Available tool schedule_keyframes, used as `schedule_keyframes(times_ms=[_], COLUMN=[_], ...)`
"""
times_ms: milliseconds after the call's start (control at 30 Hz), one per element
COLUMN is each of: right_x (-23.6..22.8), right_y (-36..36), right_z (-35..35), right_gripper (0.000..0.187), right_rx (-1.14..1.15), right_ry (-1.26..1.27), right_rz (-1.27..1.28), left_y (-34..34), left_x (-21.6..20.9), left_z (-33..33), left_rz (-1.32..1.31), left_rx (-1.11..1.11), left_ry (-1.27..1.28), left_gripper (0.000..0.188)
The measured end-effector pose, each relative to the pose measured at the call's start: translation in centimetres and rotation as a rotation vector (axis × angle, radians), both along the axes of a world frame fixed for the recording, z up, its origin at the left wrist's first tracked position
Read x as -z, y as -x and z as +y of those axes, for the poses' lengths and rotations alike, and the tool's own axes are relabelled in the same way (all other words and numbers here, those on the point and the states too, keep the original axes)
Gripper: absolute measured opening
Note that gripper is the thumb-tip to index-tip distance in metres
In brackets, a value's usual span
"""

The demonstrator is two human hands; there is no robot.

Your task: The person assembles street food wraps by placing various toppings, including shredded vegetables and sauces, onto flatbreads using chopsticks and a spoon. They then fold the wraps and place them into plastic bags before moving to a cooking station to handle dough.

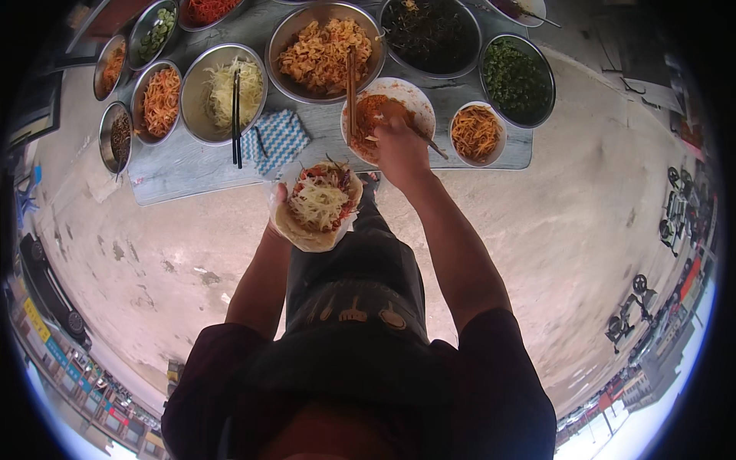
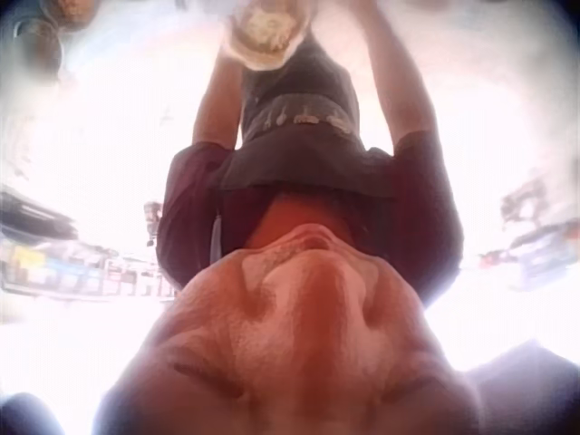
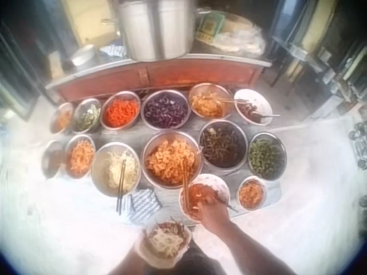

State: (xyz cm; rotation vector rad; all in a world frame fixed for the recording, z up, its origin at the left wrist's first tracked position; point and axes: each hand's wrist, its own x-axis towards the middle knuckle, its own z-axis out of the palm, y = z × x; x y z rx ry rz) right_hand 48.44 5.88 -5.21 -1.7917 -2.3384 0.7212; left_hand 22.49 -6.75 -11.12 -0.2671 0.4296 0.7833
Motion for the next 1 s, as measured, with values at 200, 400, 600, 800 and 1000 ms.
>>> schedule_keyframes(times_ms=[200, 400, 600, 800, 1000], right_x=[-5.4, -10.0, -17.4, -22.7, -15.5], right_y=[-4.8, -20.2, -34.8, -31.5, -17.1], right_z=[-4.1, -9.2, 7.8, 21.1, 3.4], right_gripper=[0.011, 0.015, 0.015, 0.040, 0.019], right_rx=[0.274, 0.785, 0.576, 0.459, 0.444], right_ry=[0.187, 0.349, -0.507, -0.893, -0.204], right_rz=[0.443, 0.212, -0.426, -0.365, 0.477], left_y=[-0.6, 0.2, -0.1, -0.2, -1.4], left_x=[-0.8, -1.5, -2.1, -2.3, -1.8], left_z=[0.1, -0.5, -0.7, -1.3, -0.9], left_rz=[0.078, 0.099, 0.059, 0.070, 0.076], left_rx=[-0.016, -0.015, 0.009, 0.013, -0.021], left_ry=[-0.067, -0.054, -0.091, -0.070, -0.066], left_gripper=[0.103, 0.103, 0.102, 0.101, 0.101])
